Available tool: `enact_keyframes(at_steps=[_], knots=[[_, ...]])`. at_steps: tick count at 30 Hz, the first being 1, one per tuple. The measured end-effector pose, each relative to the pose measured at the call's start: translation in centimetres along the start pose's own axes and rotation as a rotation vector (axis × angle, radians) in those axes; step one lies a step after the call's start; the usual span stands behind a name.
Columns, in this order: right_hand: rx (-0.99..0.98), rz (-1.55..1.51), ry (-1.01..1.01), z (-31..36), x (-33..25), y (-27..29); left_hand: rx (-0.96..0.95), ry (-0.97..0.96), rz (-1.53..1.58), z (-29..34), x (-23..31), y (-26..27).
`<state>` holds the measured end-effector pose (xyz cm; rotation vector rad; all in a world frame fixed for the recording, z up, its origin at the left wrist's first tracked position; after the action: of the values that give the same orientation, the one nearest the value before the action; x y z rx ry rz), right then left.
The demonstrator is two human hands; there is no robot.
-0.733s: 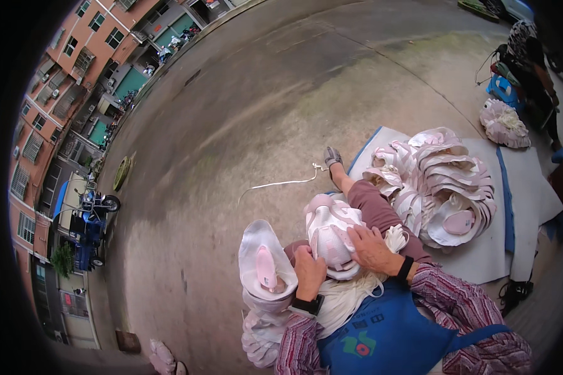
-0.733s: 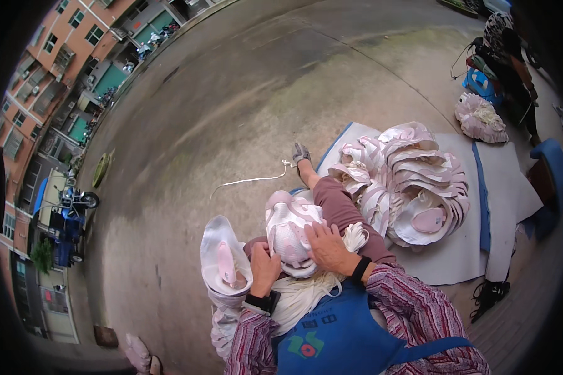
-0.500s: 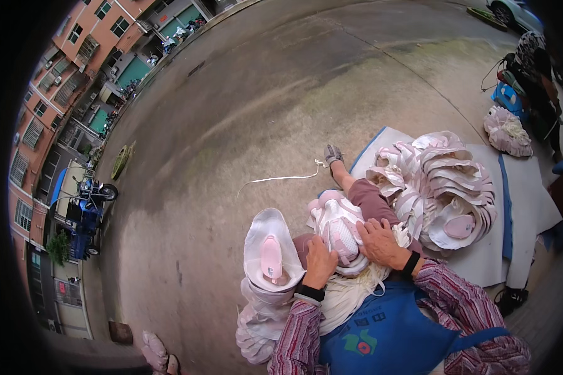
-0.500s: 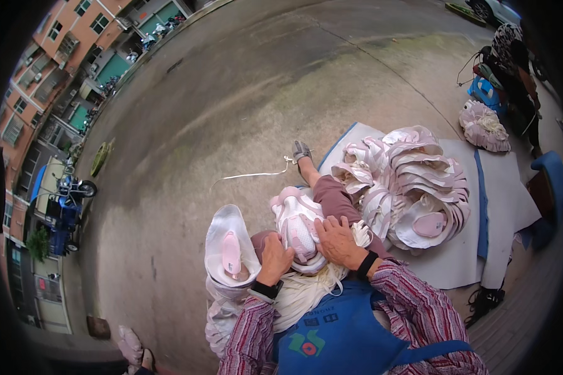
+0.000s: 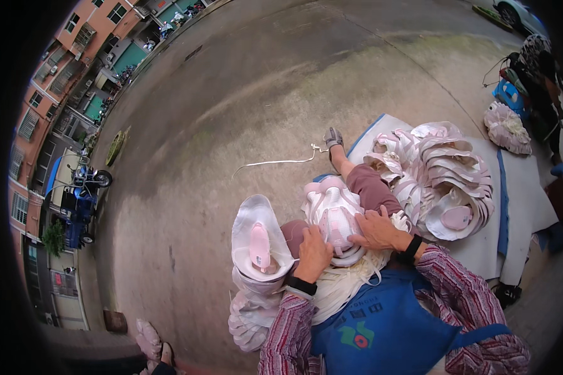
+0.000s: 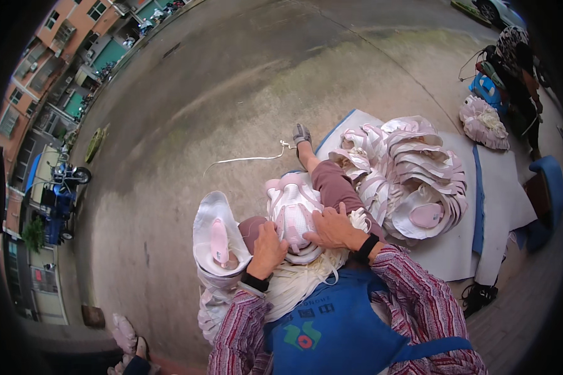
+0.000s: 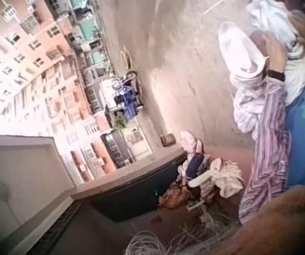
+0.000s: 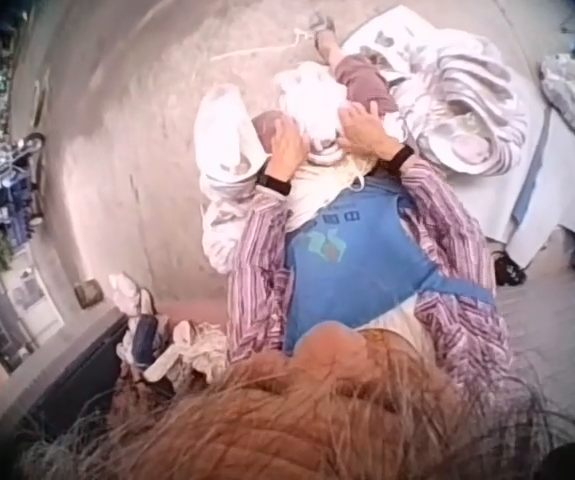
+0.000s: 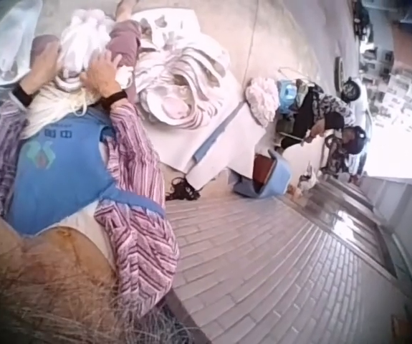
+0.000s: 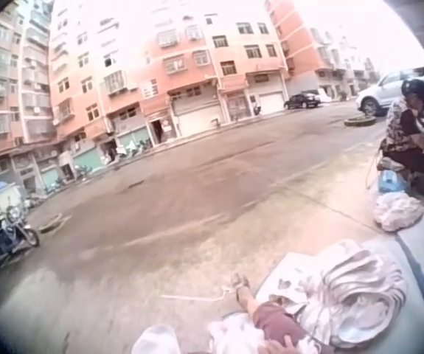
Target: Lacing and preparing shoe uppers for further manufacturing processes.
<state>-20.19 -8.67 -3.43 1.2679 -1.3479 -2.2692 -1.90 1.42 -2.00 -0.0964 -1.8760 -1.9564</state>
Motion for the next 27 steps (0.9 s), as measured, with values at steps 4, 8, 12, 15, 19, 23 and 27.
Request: enact_keyframes(at_steps=[4,8,12,15,19,23,27], knots=[[0.262,0.050,0.091,-0.4,-0.8,-2.1,-0.223,0.189,0.241,-4.2,-3.1,0.1],[0.323,0.068,0.172,0.1,-1.6,-1.6,-0.206,0.284,0.350,-9.1,-5.8,-0.7],[0.296,0.054,0.108,0.9,-1.0,-1.1,-0.181,0.206,0.136,-13.4,-4.2,-1.4],[0.308,0.000,0.120,1.2,-1.2,-0.4,-0.355,0.197,0.126,-15.8,-6.3,-4.2],[0.285,-0.062,0.244,0.5,-3.3,0.2,-0.294,0.660,0.447,-15.2,-14.5,-8.1],[0.292,-0.076,0.167,0.9,-0.7,0.8,-0.721,0.675,0.569,-18.6,-8.6,-6.8],[0.287,-0.124,0.235,0.7,-1.8,1.4,-0.864,0.720,0.649,-19.0,-10.2,-7.2]])
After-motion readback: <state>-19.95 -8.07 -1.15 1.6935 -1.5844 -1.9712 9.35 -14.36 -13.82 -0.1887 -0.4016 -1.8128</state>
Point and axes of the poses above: each hand's wrist, its own z-axis away from the middle knuckle, its own y-axis out of the back of the hand, x = y × z, the point moved 1 cm from there along -z, towards the middle knuckle, and after that the axes turned 12 degrees about -z, right-handed, at the moved point
